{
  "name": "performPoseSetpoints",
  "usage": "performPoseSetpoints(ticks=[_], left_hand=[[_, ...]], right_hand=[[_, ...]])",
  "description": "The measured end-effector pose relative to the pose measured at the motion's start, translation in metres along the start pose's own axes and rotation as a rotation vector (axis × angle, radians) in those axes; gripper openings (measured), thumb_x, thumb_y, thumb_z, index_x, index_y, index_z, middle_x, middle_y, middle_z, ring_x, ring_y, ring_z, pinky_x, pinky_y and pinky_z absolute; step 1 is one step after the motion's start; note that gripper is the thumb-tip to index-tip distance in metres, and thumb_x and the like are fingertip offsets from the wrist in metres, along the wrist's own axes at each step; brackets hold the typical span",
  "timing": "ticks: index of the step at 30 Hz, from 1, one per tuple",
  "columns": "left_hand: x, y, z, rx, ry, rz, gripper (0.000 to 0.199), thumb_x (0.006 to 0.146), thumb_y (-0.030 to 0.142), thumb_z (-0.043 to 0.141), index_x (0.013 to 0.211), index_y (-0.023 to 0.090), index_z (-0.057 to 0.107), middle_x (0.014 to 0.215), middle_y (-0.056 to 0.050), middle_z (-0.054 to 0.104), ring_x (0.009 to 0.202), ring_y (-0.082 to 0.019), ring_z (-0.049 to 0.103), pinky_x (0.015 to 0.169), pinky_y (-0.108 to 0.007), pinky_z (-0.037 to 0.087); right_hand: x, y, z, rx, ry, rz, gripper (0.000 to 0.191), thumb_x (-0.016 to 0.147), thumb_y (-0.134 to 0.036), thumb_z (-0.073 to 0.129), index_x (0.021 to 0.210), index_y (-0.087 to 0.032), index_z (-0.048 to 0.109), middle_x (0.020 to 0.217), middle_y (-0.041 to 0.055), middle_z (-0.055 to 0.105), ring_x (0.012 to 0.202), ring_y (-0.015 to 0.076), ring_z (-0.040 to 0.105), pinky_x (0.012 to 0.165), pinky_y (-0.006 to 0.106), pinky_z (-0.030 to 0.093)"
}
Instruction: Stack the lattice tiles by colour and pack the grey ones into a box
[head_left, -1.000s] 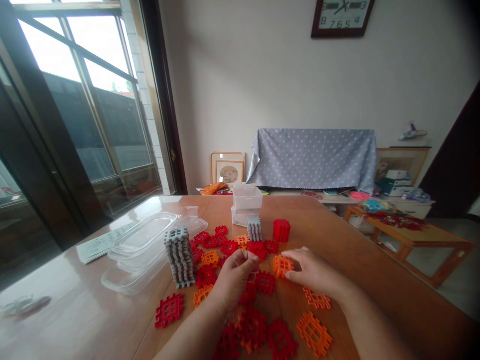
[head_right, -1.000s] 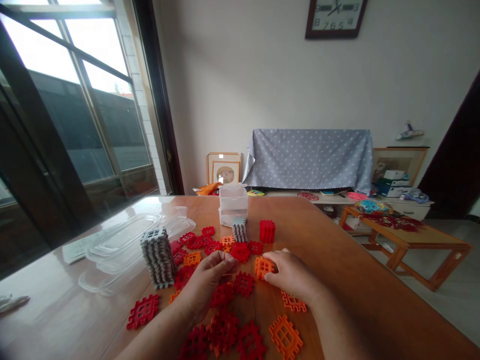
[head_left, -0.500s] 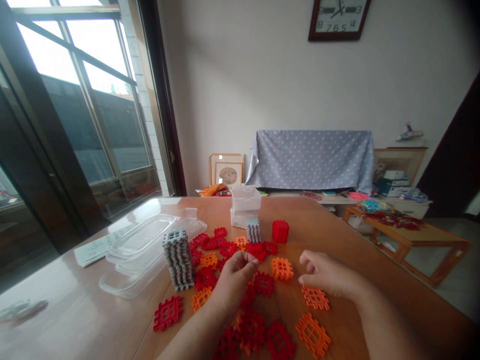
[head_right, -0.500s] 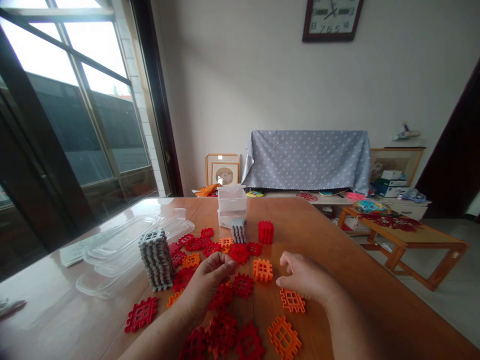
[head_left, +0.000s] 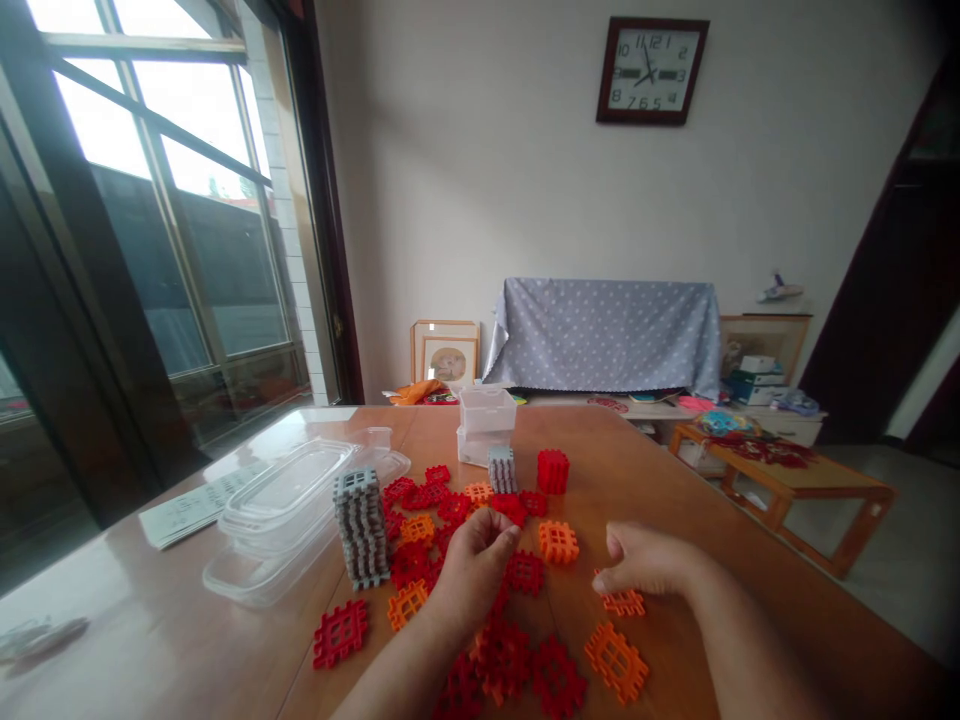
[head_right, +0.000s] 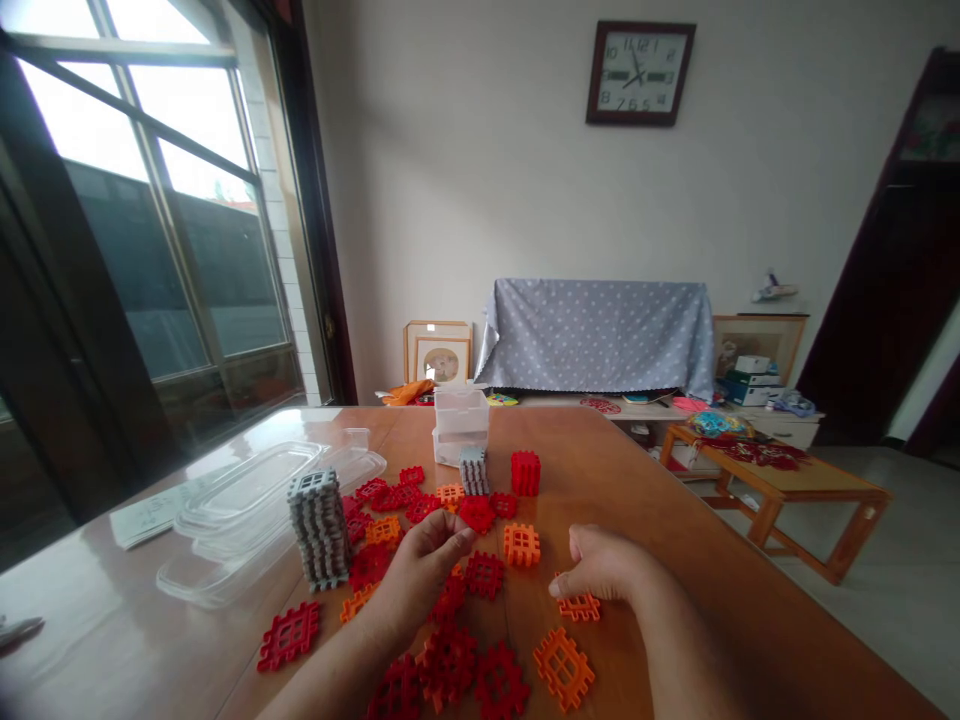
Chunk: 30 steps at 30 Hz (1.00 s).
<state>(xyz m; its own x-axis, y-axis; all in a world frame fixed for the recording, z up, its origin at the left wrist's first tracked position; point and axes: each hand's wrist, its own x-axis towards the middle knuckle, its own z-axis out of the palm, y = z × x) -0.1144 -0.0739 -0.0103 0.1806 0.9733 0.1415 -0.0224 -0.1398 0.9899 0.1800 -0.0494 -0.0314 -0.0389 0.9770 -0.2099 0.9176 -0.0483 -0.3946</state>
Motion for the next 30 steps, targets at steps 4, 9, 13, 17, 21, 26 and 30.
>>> performPoseSetpoints(ticks=[4,9,13,17,21,26,30], left_hand=[[0.001,-0.002,-0.001,0.009,0.007,0.030,0.032,0.082,0.043,0.068,0.073,0.018,0.050,0.067,0.004,0.044,0.064,-0.011,0.037,0.061,-0.025,0.029],[0.001,-0.002,-0.002,-0.007,0.020,0.047,0.031,0.082,0.042,0.068,0.072,0.018,0.052,0.066,0.003,0.044,0.063,-0.011,0.037,0.059,-0.024,0.030],[0.001,-0.006,-0.001,-0.011,0.012,0.054,0.028,0.083,0.040,0.069,0.073,0.017,0.053,0.068,0.002,0.047,0.065,-0.012,0.040,0.059,-0.025,0.031],[-0.002,-0.007,0.005,-0.088,-0.049,0.069,0.024,0.085,0.036,0.069,0.082,0.016,0.056,0.075,0.001,0.051,0.069,-0.012,0.043,0.062,-0.024,0.034],[-0.010,-0.004,0.013,-0.293,-0.183,0.008,0.032,0.084,0.036,0.074,0.101,0.017,0.056,0.082,0.000,0.056,0.073,-0.011,0.050,0.065,-0.023,0.037],[-0.011,-0.004,0.018,-0.435,-0.189,-0.074,0.048,0.076,0.039,0.082,0.108,0.017,0.054,0.080,-0.002,0.061,0.069,-0.012,0.055,0.063,-0.024,0.041],[-0.005,-0.005,0.017,-0.415,-0.057,-0.106,0.049,0.070,0.042,0.086,0.099,0.018,0.054,0.073,0.001,0.060,0.061,-0.011,0.055,0.058,-0.023,0.039]], right_hand=[[0.002,-0.010,0.008,-0.041,0.029,-0.012,0.045,0.051,-0.043,0.087,0.077,-0.022,0.057,0.079,-0.0008,0.064,0.073,0.0186,0.055,0.057,0.027,0.031],[0.006,-0.005,0.014,-0.022,0.087,-0.067,0.032,0.055,-0.026,0.081,0.076,-0.022,0.056,0.082,0.0003,0.064,0.073,0.0190,0.056,0.058,0.028,0.032],[0.004,-0.003,0.004,0.155,0.135,-0.092,0.026,0.063,-0.027,0.077,0.079,-0.022,0.057,0.080,0.0000,0.061,0.074,0.0178,0.056,0.060,0.027,0.037],[-0.013,-0.031,-0.016,0.621,-0.004,-0.218,0.032,0.083,-0.044,0.065,0.105,-0.022,0.057,0.092,0.0024,0.062,0.077,0.0169,0.058,0.060,0.026,0.042],[-0.032,-0.078,-0.017,1.042,-0.089,-0.435,0.043,0.084,-0.052,0.065,0.115,-0.023,0.058,0.097,0.0035,0.061,0.080,0.0172,0.058,0.068,0.029,0.048],[-0.037,-0.113,0.001,1.253,-0.226,-0.454,0.038,0.081,-0.048,0.069,0.108,-0.023,0.064,0.098,0.0054,0.067,0.085,0.0199,0.063,0.080,0.034,0.051],[-0.031,-0.115,0.009,1.295,-0.201,-0.430,0.030,0.085,-0.044,0.070,0.104,-0.021,0.069,0.101,0.0059,0.068,0.089,0.0194,0.063,0.076,0.031,0.051]])
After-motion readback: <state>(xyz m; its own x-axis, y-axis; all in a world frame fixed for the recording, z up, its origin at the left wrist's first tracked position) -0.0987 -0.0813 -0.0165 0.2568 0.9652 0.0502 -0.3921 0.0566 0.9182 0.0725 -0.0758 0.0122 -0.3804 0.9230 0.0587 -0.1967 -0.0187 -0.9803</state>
